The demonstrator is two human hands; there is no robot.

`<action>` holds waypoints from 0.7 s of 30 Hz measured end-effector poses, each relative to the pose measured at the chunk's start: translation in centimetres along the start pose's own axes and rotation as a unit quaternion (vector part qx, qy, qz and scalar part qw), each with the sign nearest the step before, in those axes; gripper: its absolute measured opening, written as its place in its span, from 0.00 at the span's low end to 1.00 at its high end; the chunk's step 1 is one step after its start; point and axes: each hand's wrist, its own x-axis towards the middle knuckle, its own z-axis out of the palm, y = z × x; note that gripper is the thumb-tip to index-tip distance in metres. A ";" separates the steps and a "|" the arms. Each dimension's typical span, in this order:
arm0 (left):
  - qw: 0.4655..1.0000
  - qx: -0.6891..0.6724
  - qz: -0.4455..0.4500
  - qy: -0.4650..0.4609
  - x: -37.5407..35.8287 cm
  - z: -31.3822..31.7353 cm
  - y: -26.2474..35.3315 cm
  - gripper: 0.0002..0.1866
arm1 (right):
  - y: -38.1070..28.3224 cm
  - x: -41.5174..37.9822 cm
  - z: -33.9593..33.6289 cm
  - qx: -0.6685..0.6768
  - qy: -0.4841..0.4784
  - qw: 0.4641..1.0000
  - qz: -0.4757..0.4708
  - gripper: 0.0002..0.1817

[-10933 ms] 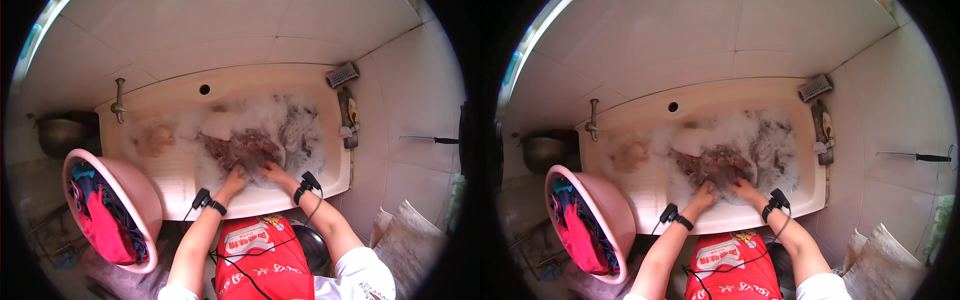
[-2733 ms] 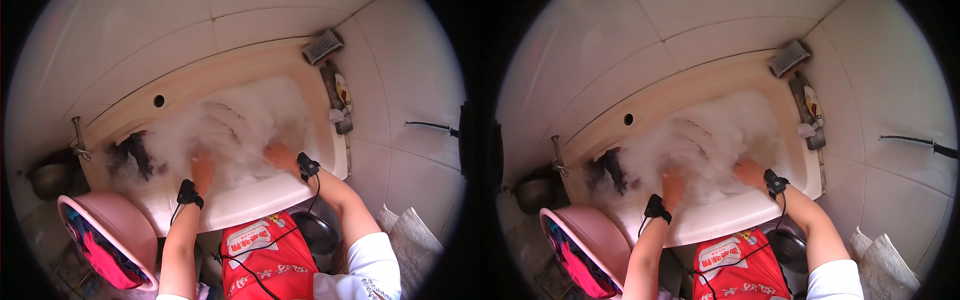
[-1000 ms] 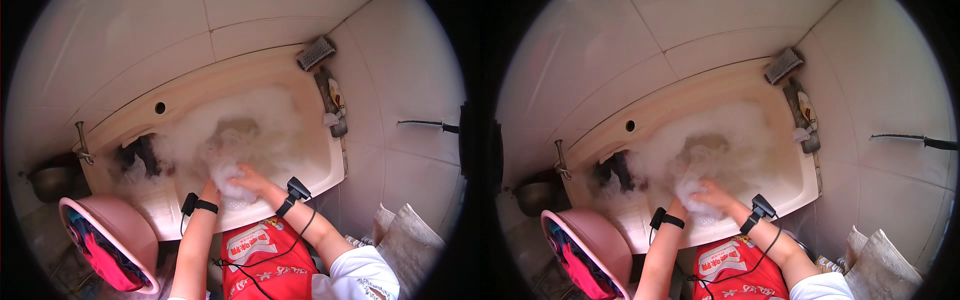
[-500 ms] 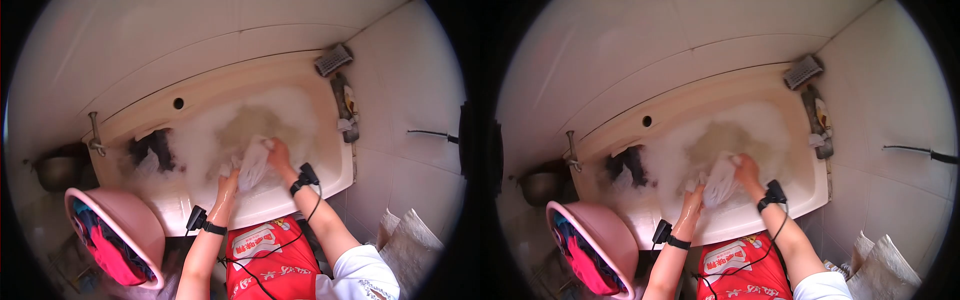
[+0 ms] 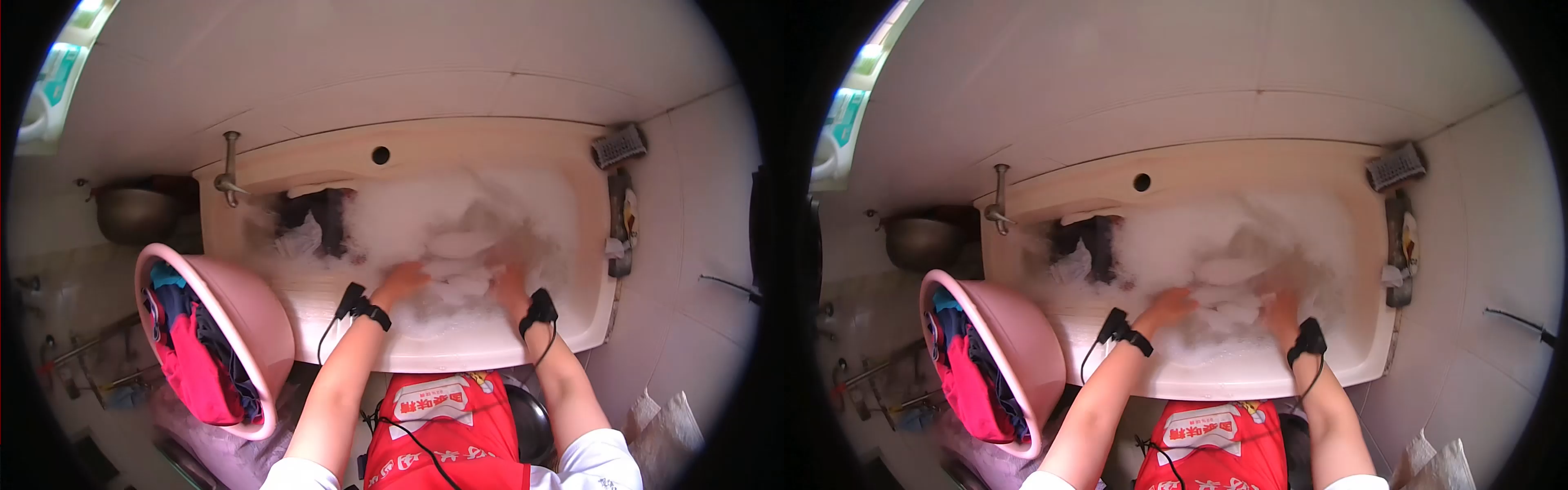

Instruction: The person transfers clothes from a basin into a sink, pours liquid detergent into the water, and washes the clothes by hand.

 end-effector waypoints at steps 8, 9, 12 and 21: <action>0.536 -0.703 0.052 0.465 -6.6 -24.4 4.3 0.17 | -4.2 2.4 -4.5 0.085 -0.222 0.971 -0.032 0.27; 0.488 -0.747 0.062 0.448 -7.1 -26.3 4.3 0.16 | -4.5 2.2 -4.5 0.076 -0.186 0.979 -0.043 0.28; 0.411 -0.827 0.123 0.363 -7.8 -28.1 -0.3 0.14 | -4.1 0.9 -5.1 0.035 -0.080 0.994 -0.067 0.29; 0.407 -0.769 0.250 0.424 -7.4 -27.0 0.8 0.16 | -3.9 0.5 -4.2 -0.123 -0.137 0.972 -0.146 0.37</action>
